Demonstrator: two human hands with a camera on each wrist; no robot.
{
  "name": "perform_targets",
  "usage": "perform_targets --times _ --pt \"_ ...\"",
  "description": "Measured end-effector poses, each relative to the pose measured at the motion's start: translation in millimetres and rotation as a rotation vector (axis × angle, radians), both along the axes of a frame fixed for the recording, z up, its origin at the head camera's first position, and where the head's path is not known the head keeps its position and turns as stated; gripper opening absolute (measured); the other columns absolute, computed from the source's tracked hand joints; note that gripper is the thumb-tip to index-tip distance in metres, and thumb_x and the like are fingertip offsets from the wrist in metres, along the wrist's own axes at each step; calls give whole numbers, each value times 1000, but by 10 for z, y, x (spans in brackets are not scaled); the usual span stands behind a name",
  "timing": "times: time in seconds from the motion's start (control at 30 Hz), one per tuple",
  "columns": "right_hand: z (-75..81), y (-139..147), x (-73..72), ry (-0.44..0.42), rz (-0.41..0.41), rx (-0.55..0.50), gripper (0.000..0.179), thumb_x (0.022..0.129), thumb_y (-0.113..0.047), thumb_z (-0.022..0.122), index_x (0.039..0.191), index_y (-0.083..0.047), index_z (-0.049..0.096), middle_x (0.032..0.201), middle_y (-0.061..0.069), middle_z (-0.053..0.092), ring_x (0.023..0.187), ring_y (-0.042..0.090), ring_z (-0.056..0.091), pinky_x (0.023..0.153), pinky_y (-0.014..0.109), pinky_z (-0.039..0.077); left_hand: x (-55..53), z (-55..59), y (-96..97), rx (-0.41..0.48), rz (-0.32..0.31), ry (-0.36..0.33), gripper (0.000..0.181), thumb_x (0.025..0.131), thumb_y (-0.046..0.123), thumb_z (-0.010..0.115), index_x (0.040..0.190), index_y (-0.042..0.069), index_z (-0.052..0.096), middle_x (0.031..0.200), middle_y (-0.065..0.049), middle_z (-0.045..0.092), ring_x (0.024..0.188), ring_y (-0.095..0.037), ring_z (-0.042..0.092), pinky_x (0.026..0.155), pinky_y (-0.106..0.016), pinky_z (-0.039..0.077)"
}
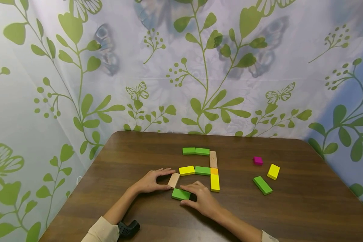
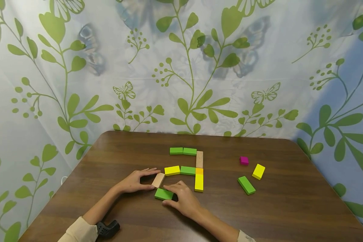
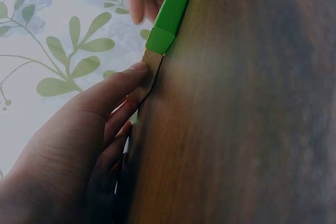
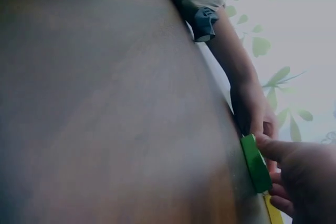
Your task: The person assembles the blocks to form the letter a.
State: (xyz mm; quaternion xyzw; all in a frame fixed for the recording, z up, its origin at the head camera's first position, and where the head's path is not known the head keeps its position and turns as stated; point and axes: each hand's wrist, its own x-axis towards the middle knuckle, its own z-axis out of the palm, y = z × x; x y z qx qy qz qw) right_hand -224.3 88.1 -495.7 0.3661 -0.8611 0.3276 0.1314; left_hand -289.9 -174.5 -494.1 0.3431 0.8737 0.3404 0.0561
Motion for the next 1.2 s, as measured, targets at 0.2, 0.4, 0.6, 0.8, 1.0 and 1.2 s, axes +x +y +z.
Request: perform_targets --times 0.2,0.4,0.6,0.8,1.0,1.2 --pt "112 213 23 83 -80 -56 47 75 -30 76 117 -11 66 108 -5 65 94 7 52 77 31 50 -14 -20 -8 8 -4 2 62 82 48 65 138 24 47 142 -6 40 130 -39 31 101 -57 27" --pt "124 715 -41 225 -269 -78 45 73 -21 79 114 -10 67 105 -2 66 94 11 53 73 34 52 -17 -26 -18 9 -12 14 63 82 48 64 138 24 46 142 -5 40 130 -39 31 102 -56 27" --pt "95 1350 -58 261 -480 -101 47 71 -11 80 115 -5 65 106 9 66 97 22 54 75 44 49 -12 -21 -10 15 -11 11 63 82 49 64 137 24 47 142 -5 41 130 -39 31 101 -57 28" --pt "86 1853 31 170 -655 -127 46 74 -6 76 117 2 61 110 25 60 100 43 52 75 60 43 -15 -39 -4 21 -15 8 63 83 48 64 138 24 46 142 -6 41 129 -40 31 99 -58 28" --pt "89 2088 144 34 -743 -41 50 79 -15 74 120 7 56 114 35 53 98 55 48 75 66 39 -9 -47 0 14 -11 3 63 83 47 65 138 23 46 142 -4 40 130 -38 30 100 -57 29" --pt "80 2132 153 -4 -759 31 56 74 -23 78 117 8 59 105 33 59 85 45 53 68 58 41 -11 -36 5 14 -7 5 62 83 47 65 138 25 47 142 -4 40 130 -38 31 100 -58 29"
